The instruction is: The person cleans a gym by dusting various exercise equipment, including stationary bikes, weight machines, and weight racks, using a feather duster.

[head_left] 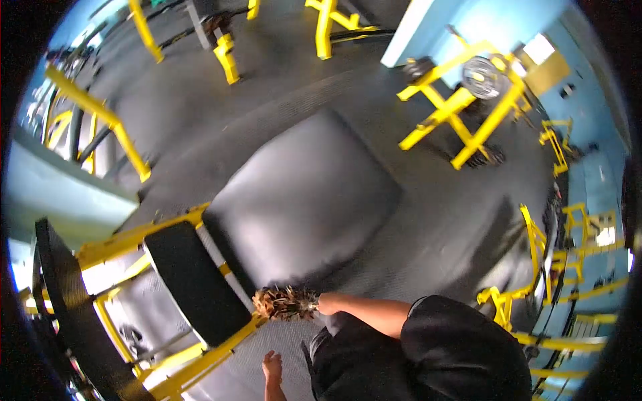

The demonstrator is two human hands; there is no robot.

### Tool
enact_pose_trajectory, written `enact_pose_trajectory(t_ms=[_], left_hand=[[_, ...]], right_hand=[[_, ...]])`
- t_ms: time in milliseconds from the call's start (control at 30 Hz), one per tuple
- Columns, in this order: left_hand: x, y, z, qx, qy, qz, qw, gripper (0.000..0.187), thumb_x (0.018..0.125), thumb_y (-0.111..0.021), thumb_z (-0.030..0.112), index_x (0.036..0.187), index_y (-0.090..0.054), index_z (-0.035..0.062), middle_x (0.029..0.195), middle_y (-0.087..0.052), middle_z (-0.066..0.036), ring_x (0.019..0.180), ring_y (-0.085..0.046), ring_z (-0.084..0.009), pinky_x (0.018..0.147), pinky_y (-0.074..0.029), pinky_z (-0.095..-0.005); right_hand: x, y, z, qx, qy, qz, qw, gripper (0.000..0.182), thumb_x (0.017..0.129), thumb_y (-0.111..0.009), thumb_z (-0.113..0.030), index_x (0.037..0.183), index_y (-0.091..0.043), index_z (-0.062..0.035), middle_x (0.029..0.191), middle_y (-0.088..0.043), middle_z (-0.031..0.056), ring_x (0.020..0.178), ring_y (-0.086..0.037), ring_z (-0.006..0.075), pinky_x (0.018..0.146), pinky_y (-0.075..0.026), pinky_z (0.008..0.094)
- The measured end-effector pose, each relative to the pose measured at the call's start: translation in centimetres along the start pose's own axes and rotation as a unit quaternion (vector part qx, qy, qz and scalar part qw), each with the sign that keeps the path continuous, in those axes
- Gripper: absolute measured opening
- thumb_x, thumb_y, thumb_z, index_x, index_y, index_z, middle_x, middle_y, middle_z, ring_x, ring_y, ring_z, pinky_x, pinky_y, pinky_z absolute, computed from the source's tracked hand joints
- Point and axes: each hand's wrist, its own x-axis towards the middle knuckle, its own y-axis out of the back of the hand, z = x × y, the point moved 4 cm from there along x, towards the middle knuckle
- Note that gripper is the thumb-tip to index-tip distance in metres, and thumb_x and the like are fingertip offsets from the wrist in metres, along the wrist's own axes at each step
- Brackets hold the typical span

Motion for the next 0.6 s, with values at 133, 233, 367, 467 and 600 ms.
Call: enact_pose_trajectory(t_ms=[133, 233, 367, 467, 600], left_hand=[[2.1, -1.3, 0.7, 0.019, 0.005, -0.017, 1.000, 0.044, 0.082, -0.060, 0.014, 0.123, -0.051, -0.0008, 0.082, -0.060, -0.007, 0.061, -0.054, -0.0124, 0.045, -0.040, -0.0249], [3.6, -2.0, 0.1, 0.229, -0.032, -0.050, 0.971, 0.046, 0.081, -0.063, 0.018, 0.123, -0.053, 0.0032, 0.091, -0.060, -0.007, 0.070, -0.056, -0.0138, 0.053, -0.044, -0.0269], [-1.4, -6.1, 3.6, 0.225, -0.079, -0.034, 0.971, 0.050, 0.081, -0.065, 0.022, 0.125, -0.050, 0.0060, 0.091, -0.060, -0.007, 0.076, -0.056, -0.0146, 0.056, -0.044, -0.0278], [-2.0, -6.6, 1.9, 0.224, -0.074, -0.057, 0.970, 0.051, 0.081, -0.065, 0.023, 0.126, -0.049, 0.0072, 0.087, -0.060, -0.007, 0.074, -0.056, -0.0149, 0.054, -0.044, -0.0279], [-3.5, -7.6, 1.3, 0.347, 0.023, -0.039, 0.937, 0.050, 0.082, -0.065, 0.022, 0.126, -0.048, 0.0078, 0.081, -0.059, -0.007, 0.067, -0.056, -0.0149, 0.051, -0.043, -0.0287]], right_hand=[[-4.8, -2.5, 2.0, -0.133, 0.033, -0.094, 0.986, 0.027, 0.076, -0.051, -0.009, 0.093, -0.068, 0.0048, 0.099, -0.064, 0.0248, 0.083, -0.064, 0.0349, 0.073, -0.050, 0.0469], [-8.8, -3.0, 3.6, 0.123, -0.057, 0.092, 0.986, 0.026, 0.074, -0.053, -0.010, 0.091, -0.067, 0.0050, 0.094, -0.064, 0.0241, 0.085, -0.064, 0.0363, 0.073, -0.050, 0.0456], [-11.2, -7.0, 8.5, 0.165, -0.096, 0.121, 0.974, 0.025, 0.075, -0.055, -0.017, 0.084, -0.067, 0.0036, 0.088, -0.064, 0.0230, 0.083, -0.063, 0.0372, 0.069, -0.049, 0.0465], [-9.4, -12.8, 13.8, 0.235, -0.172, 0.143, 0.946, 0.023, 0.075, -0.055, -0.021, 0.071, -0.066, -0.0011, 0.081, -0.065, 0.0207, 0.077, -0.063, 0.0357, 0.065, -0.048, 0.0427], [-12.1, -9.2, 10.7, 0.735, -0.070, 0.218, 0.638, 0.025, 0.082, -0.051, -0.029, 0.079, -0.061, -0.0064, 0.069, -0.055, 0.0126, 0.062, -0.052, 0.0267, 0.054, -0.041, 0.0382]])
